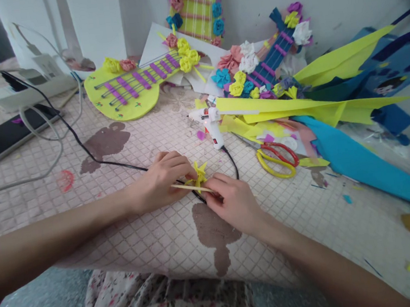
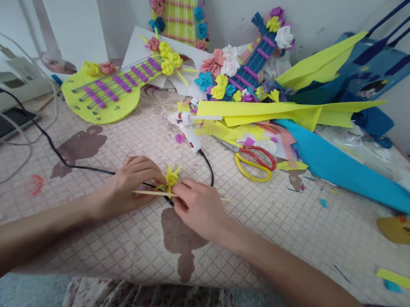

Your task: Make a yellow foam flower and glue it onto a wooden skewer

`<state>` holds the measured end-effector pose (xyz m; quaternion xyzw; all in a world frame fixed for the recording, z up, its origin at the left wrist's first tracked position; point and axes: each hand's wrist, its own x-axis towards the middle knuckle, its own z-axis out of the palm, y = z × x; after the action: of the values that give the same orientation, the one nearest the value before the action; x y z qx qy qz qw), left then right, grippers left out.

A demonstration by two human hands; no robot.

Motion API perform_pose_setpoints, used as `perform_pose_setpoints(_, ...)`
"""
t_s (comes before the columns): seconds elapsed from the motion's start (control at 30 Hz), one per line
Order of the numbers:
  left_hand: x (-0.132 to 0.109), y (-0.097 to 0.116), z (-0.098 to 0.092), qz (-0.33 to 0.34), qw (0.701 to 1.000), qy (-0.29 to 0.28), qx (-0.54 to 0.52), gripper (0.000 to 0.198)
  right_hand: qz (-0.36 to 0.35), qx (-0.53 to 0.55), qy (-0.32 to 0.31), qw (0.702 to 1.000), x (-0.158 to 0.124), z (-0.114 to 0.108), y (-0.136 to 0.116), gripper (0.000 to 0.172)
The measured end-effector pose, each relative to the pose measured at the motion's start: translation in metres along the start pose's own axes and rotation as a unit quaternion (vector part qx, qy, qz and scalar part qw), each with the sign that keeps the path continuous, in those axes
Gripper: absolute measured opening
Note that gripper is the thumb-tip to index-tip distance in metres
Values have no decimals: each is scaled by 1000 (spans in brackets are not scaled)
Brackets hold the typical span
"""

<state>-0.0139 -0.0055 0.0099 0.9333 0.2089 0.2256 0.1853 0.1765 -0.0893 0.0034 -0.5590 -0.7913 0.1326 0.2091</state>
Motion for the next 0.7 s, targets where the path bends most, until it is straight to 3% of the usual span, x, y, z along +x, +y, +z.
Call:
perform_pose_setpoints(0.3,0,4,-3,0,997,77,27,11,26,32,52,998,0,-14,10,8)
perform_pose_setpoints(0.7,-1,7,4,84,989,30,118,13,102,-50,58,992,0,-35,29,24)
